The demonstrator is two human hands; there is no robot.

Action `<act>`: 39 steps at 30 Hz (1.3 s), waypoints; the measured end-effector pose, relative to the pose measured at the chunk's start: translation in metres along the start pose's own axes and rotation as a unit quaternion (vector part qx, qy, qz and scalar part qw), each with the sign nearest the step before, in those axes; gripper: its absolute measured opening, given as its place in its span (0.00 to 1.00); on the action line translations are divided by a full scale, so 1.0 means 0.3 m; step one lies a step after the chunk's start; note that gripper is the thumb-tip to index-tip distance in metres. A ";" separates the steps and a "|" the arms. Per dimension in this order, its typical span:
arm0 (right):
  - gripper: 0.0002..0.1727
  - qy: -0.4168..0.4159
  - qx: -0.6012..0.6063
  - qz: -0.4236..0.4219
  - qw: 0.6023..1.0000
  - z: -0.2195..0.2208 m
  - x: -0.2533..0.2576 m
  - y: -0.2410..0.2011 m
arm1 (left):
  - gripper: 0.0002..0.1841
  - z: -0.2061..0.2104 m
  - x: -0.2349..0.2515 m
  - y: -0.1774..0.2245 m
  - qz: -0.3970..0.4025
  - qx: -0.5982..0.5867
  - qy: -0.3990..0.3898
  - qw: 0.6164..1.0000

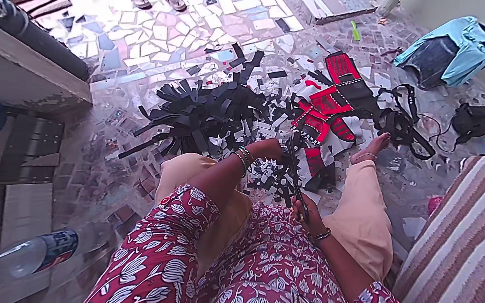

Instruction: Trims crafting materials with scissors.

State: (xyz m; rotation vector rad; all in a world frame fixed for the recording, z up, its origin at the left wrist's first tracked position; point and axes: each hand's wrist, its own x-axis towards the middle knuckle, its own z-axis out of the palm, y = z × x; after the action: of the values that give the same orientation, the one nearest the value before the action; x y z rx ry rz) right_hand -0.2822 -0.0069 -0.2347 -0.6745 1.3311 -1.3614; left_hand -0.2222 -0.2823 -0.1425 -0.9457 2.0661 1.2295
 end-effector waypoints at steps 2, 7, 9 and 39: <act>0.23 0.003 -0.002 -0.001 1.000 -0.005 0.004 0.005 | 0.10 -0.005 -0.001 0.001 -0.002 -0.007 0.003 1.000; 0.28 -0.012 -0.017 0.009 1.000 -0.005 0.007 0.006 | 0.11 -0.052 -0.014 -0.014 0.000 -0.081 0.083 0.993; 0.31 -0.018 -0.030 0.006 0.999 -0.005 0.005 0.007 | 0.11 -0.075 -0.029 -0.019 -0.003 -0.121 0.120 0.985; 0.33 -0.036 -0.088 -0.026 0.995 -0.009 0.004 0.022 | 0.07 -0.007 -0.013 -0.003 -0.007 -0.147 0.034 0.989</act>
State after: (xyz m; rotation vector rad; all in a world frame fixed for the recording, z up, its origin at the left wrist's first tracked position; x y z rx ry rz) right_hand -0.2830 -0.0059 -0.2420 -0.8736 1.3949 -1.2582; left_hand -0.2194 -0.2833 -0.1392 -1.1453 1.9594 1.5422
